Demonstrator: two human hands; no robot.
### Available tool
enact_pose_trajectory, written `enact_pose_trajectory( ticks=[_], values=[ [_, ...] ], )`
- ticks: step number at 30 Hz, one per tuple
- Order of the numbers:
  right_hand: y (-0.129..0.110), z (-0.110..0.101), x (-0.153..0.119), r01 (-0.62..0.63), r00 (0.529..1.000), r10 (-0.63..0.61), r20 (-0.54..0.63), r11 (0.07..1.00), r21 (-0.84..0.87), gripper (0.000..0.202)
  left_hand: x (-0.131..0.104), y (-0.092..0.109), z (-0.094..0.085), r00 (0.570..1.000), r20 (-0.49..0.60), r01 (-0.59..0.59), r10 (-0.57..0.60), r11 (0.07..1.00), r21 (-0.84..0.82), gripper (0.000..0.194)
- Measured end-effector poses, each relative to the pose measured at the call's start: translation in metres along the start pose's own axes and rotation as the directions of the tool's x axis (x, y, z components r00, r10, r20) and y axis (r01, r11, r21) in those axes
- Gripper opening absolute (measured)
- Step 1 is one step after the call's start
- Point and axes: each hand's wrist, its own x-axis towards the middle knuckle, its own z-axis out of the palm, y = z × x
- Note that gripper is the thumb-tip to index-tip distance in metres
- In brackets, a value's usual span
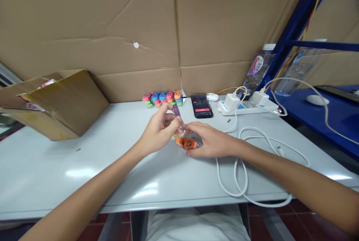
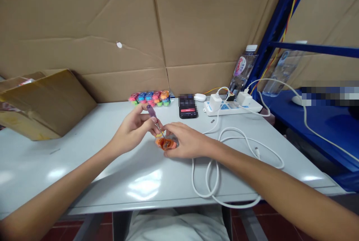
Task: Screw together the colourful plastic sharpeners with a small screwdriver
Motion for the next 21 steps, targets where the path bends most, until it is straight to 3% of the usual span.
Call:
enact_pose_trajectory(
  ticks=[8,13,16,21],
  values=[
    [0.000,-0.003,0.001,0.042,0.996,-0.044,0.081,0.999,0.025,0.020,-0.008,-0.001,0.000,0.991,0.122,-0.085,0.063,0.978,0.190,0.017],
    [-0.001,-0.002,0.002,0.066,0.995,-0.067,0.071,0.998,0.018,0.007,-0.007,-0.001,-0.003,0.985,0.144,-0.114,0.091,0.980,0.165,0.025],
    [0.001,-0.002,0.001,0.076,0.993,-0.079,0.084,0.996,0.035,0.007,-0.008,-0.003,0.000,0.981,0.173,-0.112,0.083,0.980,0.166,0.025],
    [0.003,-0.002,0.001,0.059,0.992,-0.065,0.106,0.997,0.058,0.014,-0.012,-0.001,0.006,0.967,0.247,-0.149,0.068,0.934,0.324,0.019]
  ],
)
